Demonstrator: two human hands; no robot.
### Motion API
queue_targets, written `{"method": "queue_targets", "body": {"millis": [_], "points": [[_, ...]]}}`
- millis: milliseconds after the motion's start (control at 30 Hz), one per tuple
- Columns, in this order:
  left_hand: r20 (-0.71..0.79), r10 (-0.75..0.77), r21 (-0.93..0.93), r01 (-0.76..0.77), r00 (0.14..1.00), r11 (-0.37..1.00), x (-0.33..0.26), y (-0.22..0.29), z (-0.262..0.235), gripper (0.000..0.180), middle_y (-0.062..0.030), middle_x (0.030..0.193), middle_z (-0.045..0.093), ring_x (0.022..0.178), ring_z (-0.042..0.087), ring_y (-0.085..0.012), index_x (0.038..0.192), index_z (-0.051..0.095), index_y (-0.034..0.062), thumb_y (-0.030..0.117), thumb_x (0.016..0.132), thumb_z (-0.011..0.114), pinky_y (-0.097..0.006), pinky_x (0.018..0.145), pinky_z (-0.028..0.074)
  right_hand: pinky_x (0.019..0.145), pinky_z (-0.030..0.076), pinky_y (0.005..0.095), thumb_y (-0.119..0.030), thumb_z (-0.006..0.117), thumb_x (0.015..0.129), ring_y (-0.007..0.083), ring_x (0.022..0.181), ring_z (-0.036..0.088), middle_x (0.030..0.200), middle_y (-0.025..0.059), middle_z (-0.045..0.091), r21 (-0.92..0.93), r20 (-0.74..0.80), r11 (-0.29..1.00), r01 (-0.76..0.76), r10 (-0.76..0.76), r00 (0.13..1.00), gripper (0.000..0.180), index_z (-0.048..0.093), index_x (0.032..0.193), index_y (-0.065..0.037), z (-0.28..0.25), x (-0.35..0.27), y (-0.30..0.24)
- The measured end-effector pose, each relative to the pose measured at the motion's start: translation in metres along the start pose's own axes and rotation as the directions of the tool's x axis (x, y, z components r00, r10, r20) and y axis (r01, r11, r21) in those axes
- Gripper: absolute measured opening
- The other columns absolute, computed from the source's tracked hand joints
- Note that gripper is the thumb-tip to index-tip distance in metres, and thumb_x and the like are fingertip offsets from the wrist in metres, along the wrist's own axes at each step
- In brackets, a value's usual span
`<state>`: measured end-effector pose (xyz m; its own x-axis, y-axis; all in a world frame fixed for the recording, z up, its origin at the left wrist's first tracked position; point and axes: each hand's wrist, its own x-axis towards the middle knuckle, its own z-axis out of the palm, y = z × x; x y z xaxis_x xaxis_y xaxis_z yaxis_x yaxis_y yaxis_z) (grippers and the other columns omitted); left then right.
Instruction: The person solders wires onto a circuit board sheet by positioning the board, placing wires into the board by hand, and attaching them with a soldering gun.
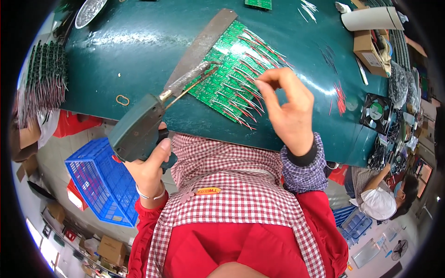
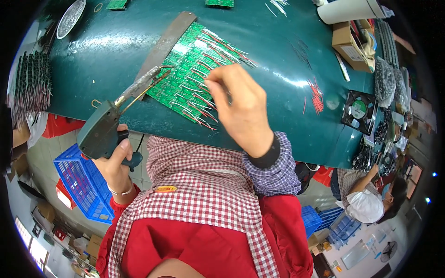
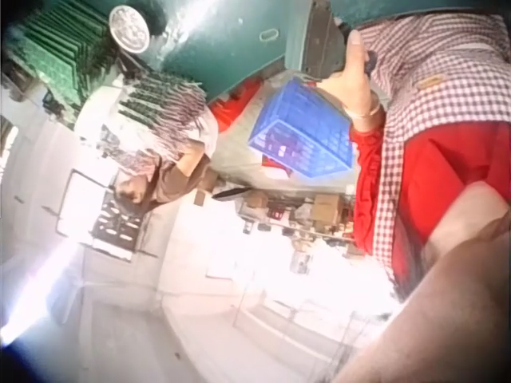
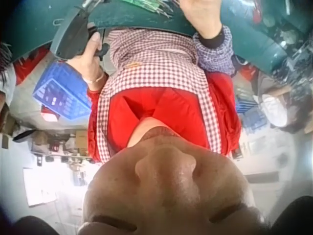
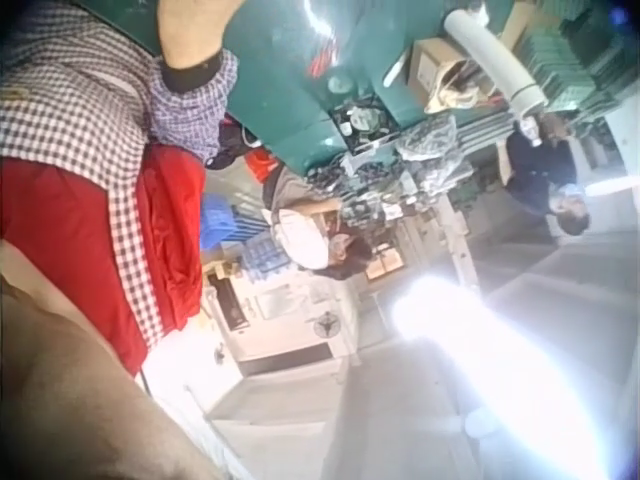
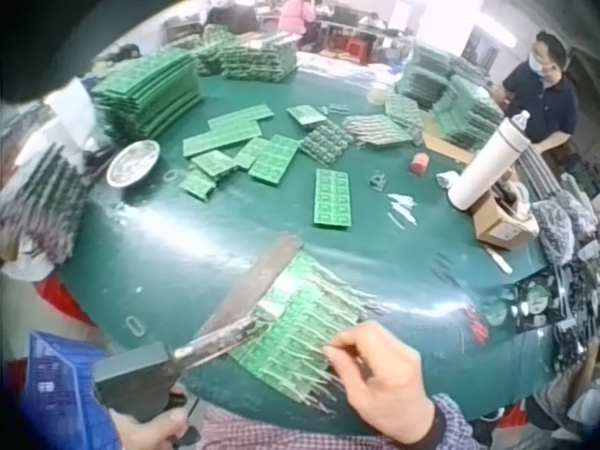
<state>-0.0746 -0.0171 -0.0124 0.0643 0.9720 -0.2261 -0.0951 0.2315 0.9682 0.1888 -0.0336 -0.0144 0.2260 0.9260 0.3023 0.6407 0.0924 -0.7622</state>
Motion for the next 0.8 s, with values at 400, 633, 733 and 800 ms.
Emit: {"method": "queue_targets", "body": {"millis": [400,633,733,800], "points": [[0.023,-0.062,0.212,0.056,0.998,0.976,-0.011,-0.020,-0.012,0.035,-0.0084,0.099,0.070,0.079,0.065,-0.0141,0.110,0.067,-0.0028,-0.002,0.076,0.077,-0.028,0.071,0.052,0.061,0.047,0.0375,0.005,0.070,0.078,0.0286,0.071,0.059,0.081,0.0111,0.059,-0.073,-0.038,0.997,0.004,-0.007,0.999,0.014,0.061,0.087,-0.001,0.041,-0.009,0.015],[0.064,-0.030,0.268,0.012,0.997,0.963,-0.014,-0.026,-0.015,0.040,-0.0132,0.104,0.066,0.065,0.057,-0.0117,0.115,0.061,-0.0047,-0.004,0.077,0.071,-0.024,0.052,0.044,0.063,0.049,0.0372,0.005,0.070,0.076,0.0274,0.074,0.061,0.082,0.0107,0.061,-0.107,-0.088,0.992,0.069,-0.079,0.993,0.015,0.066,0.087,-0.002,0.039,-0.009,0.011],[0.064,-0.022,0.281,0.003,0.998,0.960,-0.014,-0.027,-0.015,0.040,-0.0127,0.104,0.066,0.065,0.058,-0.0117,0.116,0.061,-0.0045,-0.004,0.077,0.072,-0.024,0.053,0.044,0.065,0.048,0.0369,0.005,0.071,0.074,0.0270,0.076,0.059,0.082,0.0096,0.059,-0.152,-0.068,0.987,0.045,-0.056,0.996,0.016,0.066,0.087,-0.003,0.040,-0.011,0.011],[0.068,-0.017,0.293,-0.004,0.998,0.956,-0.015,-0.026,-0.015,0.040,-0.0123,0.104,0.066,0.066,0.058,-0.0117,0.116,0.061,-0.0044,-0.004,0.076,0.072,-0.024,0.053,0.044,0.066,0.047,0.0368,0.005,0.071,0.074,0.0269,0.077,0.057,0.081,0.0090,0.058,-0.196,-0.054,0.977,0.079,-0.092,0.994,0.016,0.066,0.087,-0.003,0.041,-0.008,0.009]]}}
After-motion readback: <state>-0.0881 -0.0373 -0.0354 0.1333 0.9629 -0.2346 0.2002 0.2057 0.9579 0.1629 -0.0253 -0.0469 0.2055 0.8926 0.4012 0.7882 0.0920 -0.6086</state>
